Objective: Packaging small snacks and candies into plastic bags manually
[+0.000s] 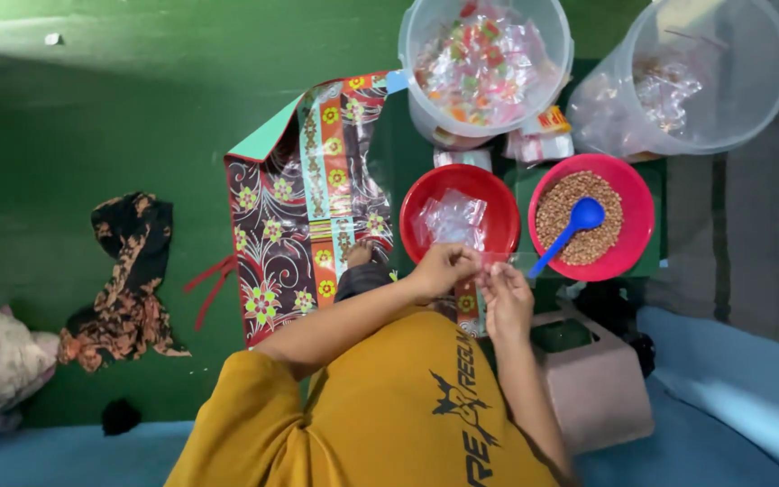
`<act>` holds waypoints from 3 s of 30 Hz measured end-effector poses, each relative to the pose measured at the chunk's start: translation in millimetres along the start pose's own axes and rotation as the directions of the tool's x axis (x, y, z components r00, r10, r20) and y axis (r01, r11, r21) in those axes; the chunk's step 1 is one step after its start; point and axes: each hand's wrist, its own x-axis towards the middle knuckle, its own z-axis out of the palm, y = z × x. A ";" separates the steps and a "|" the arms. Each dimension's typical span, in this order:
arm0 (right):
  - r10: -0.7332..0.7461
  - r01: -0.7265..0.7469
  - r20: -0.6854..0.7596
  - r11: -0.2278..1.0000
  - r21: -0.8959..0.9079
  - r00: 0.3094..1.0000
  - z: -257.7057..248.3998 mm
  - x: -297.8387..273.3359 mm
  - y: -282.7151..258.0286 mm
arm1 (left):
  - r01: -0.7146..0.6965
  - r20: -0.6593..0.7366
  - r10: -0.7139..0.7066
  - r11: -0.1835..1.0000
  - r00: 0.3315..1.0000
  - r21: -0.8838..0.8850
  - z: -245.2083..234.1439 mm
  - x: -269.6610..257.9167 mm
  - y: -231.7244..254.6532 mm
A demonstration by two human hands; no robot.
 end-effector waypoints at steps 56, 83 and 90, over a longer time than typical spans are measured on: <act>-0.315 0.271 0.034 0.749 -0.604 0.948 35.5 -47.4 -43.8 | -0.422 0.431 0.104 0.497 0.896 0.758 6.6 -14.1 76.7; -0.469 0.581 0.500 0.037 -0.813 0.728 33.8 -20.1 -76.8 | -0.894 0.897 0.043 -0.066 0.441 0.443 -58.8 -10.9 104.5; -0.291 -0.209 -0.351 0.425 -0.881 0.890 -29.8 25.2 -34.7 | -0.725 0.701 0.252 0.008 0.668 0.688 -67.0 2.7 86.0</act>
